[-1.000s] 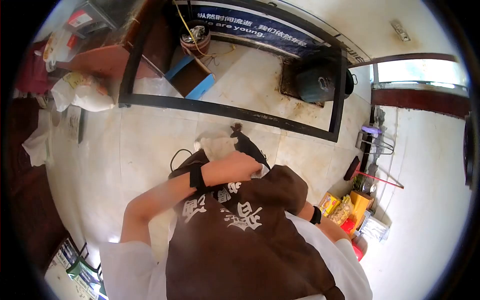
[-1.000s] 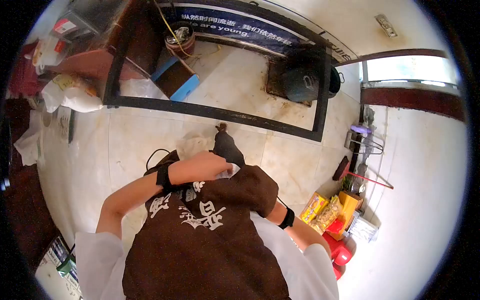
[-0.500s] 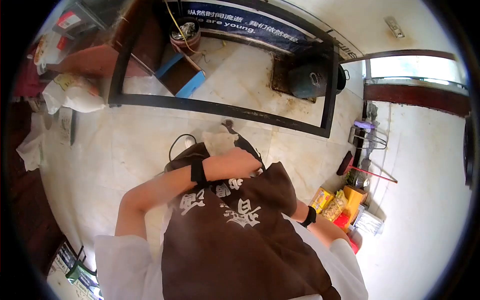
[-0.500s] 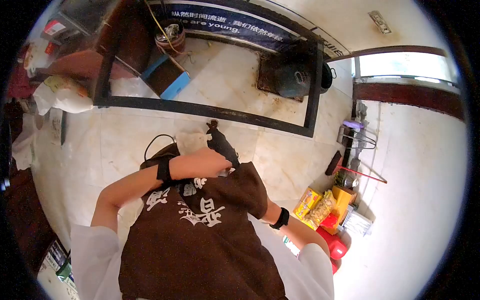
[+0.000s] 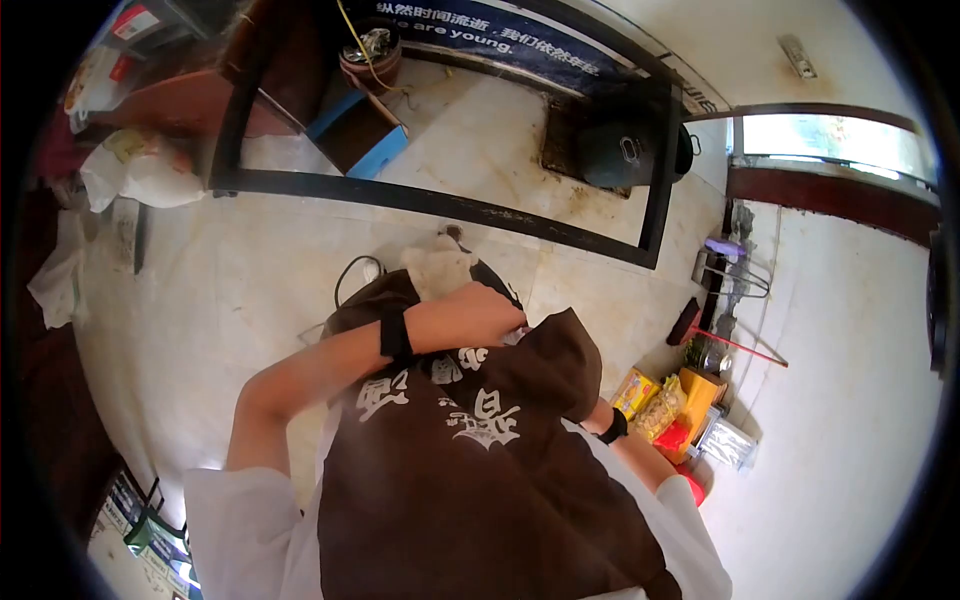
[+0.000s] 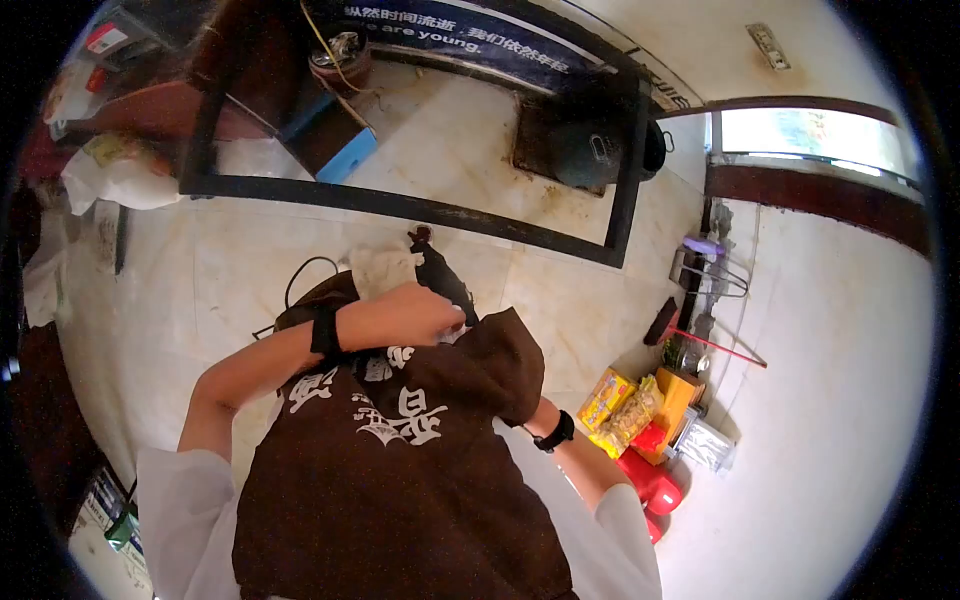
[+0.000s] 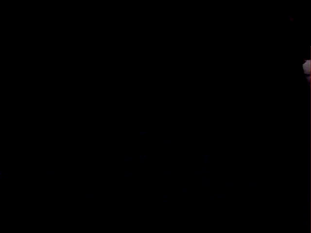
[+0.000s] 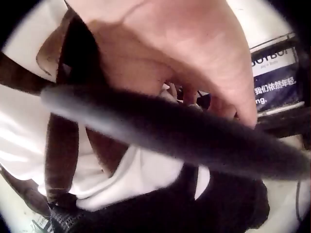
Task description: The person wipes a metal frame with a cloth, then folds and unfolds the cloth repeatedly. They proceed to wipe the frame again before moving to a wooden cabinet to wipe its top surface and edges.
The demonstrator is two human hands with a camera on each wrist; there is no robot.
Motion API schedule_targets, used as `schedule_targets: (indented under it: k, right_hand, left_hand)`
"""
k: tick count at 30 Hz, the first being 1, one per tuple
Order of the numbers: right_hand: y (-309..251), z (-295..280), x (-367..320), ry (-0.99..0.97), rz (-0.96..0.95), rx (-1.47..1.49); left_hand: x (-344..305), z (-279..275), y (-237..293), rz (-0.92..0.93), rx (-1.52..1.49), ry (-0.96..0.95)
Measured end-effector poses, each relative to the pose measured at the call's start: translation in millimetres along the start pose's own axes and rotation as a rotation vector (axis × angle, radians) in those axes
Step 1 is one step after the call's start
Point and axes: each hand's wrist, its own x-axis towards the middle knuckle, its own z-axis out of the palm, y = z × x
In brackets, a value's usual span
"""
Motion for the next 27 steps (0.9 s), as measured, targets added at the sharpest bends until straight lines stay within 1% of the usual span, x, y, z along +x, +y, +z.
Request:
schedule_targets:
  k: [1, 2, 4, 5, 7, 8, 9, 10, 11, 13, 14, 16, 17, 19, 21, 23, 25, 26, 27]
  right_hand:
    - [2.7, 1.0, -2.9, -0.028, -0.081, -0.055]
    - [3.9, 0.3, -1.7, -0.024, -0.086, -0.057]
    - [2.4, -0.9, -4.0, -0.104, 0.034, -0.063]
    - [1.9, -1.3, -4.8, -0.103, 0.035, -0.064]
    - [1.4, -2.5, -5.6, -0.055, -0.061, -0.065]
    - [5.4, 0.9, -10.1, -0.058, -0.059, -0.064]
    - [10.4, 7.1, -14.3, -0.045, -0.073, -0.135]
    - [13.7, 11.0, -15.9, -0.033, -0.091, -0.208]
    - [14.6, 11.6, -17.4, -0.038, -0.093, -0.204]
    - [4.5, 4.7, -8.9, -0.142, 0.269, 0.009]
    - [2.8, 1.3, -3.2, -0.139, 0.27, 0.014]
    - [-0.6, -4.0, 2.1, 0.022, 0.148, 0.122]
    - [-1.0, -4.6, 1.6, 0.026, 0.152, 0.12]
    - [-1.1, -5.9, 1.9, 0.028, 0.018, -0.003]
    - [9.5, 8.5, -16.2, 0.007, 0.021, -0.037]
    - [2.8, 12.5, -18.3, -0.006, 0.012, -0.066]
    - [-21.4, 8.2, -1.2, 0.053, 0.447, -0.014]
    - [-19.8, 8.5, -1.5, 0.059, 0.439, -0.01]
    - [-16.0, 8.5, -6.4, 0.079, 0.309, 0.012]
  left_hand:
    - [0.9, 2.7, 1.0, 0.002, 0.0, -0.003]
    - [2.8, 4.4, -0.6, 0.001, 0.012, -0.019]
    - [4.6, 6.0, -1.2, 0.003, 0.024, -0.039]
    - [5.1, 7.0, -0.7, -0.005, 0.029, -0.05]
    - [6.7, 7.1, 0.4, -0.012, 0.032, -0.059]
    - [6.9, 6.9, 1.3, -0.024, 0.043, -0.095]
    - [7.1, 7.2, 1.4, -0.035, 0.054, -0.134]
    - [7.5, 8.8, -1.2, -0.037, 0.052, -0.134]
    - [7.1, 12.1, -4.2, -0.044, 0.042, -0.134]
    - [4.1, 15.3, -6.7, -0.056, 0.029, -0.144]
    - [2.9, 13.5, -8.4, -0.061, 0.023, -0.143]
    - [-0.9, 13.6, -8.4, -0.057, 0.017, -0.153]
    - [-1.4, 13.3, -8.9, -0.062, 0.002, -0.146]
    - [1.6, 14.2, -7.8, -0.062, -0.019, -0.13]
    - [3.8, 16.0, -4.9, -0.079, 0.011, -0.163]
    - [5.6, 17.1, 0.5, -0.058, -0.005, -0.151]
    - [5.2, 13.1, 2.2, -0.04, -0.001, -0.146]
    - [4.7, 13.8, 1.9, -0.034, -0.007, -0.148]
    - [4.2, 15.2, 1.9, -0.024, -0.016, -0.155]
